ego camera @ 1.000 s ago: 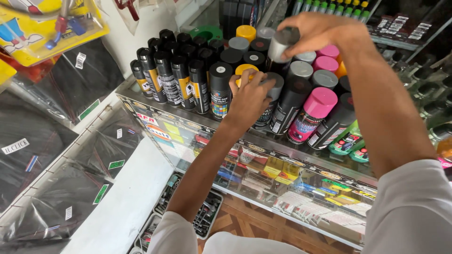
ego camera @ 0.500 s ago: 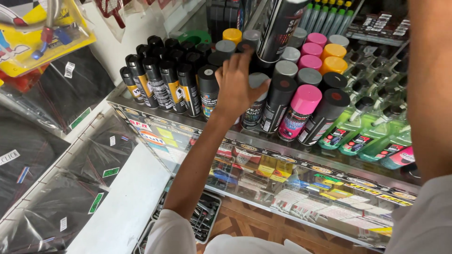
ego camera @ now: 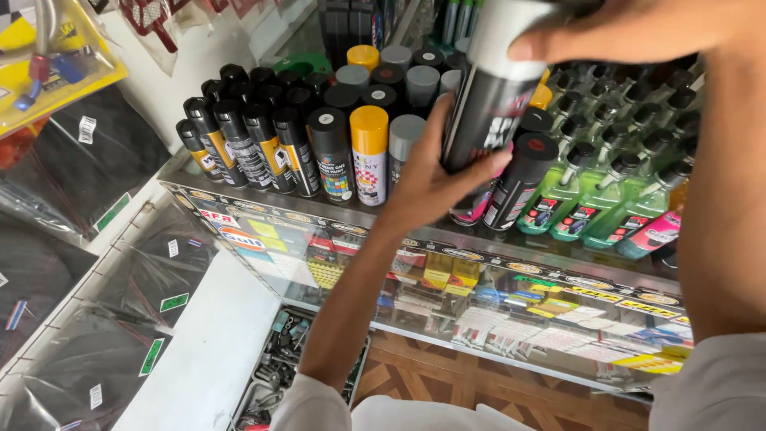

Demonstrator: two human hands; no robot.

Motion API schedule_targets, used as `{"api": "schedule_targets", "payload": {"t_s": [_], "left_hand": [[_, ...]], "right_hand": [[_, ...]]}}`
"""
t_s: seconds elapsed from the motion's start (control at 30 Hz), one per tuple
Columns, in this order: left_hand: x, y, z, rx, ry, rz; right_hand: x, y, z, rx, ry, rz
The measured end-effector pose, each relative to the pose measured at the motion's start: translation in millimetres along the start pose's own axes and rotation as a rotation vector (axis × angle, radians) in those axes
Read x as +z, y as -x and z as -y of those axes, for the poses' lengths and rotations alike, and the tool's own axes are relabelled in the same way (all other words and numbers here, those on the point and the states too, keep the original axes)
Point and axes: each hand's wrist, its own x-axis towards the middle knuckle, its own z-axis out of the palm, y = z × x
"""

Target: Cleaning and inspecting spray paint cans in a storage area.

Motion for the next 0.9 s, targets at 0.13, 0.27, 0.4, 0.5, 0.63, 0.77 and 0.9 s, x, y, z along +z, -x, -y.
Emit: {"api": "schedule_targets", "payload": {"t_s": [0.13,0.27,0.4,0.5,0.63,0.77,0.9], "left_hand": [[28.6,37.9,-1.0,-0.162,0.198,-0.121],[44.6,72.9,10.1,-0.276,0.251,-0.112],[61.9,98.5,12.9,-0.398,0.25,-0.168],[67.7,116.0,19.4,-0.459,0.227,-0.229],[63.2,128.9,25.3,-0.549,0.348,-0.34],[62.3,141.1,18.2,-0.485,0.28,-0.315],[78.5,159.7,1.8,-0.576,0.119,-0.24]], "right_hand": [[42.9,15.5,61.5,0.131,0.051,-0.271],[104.5,44.0,57.0,-0.112,-0.301,-0.71],[166.9,54.3,87.1,-0.003,-0.164,-0.826],[216.6,80.2,101.5,0.035,-0.054,-0.684],[285.5,126.2,124.0,0.171,-0.289,-0.539],[358.2,179.7,131.4,0.118,-0.194,-0.47],[339.8,168.4,125.8,0.219,-0.284,-0.473]]}}
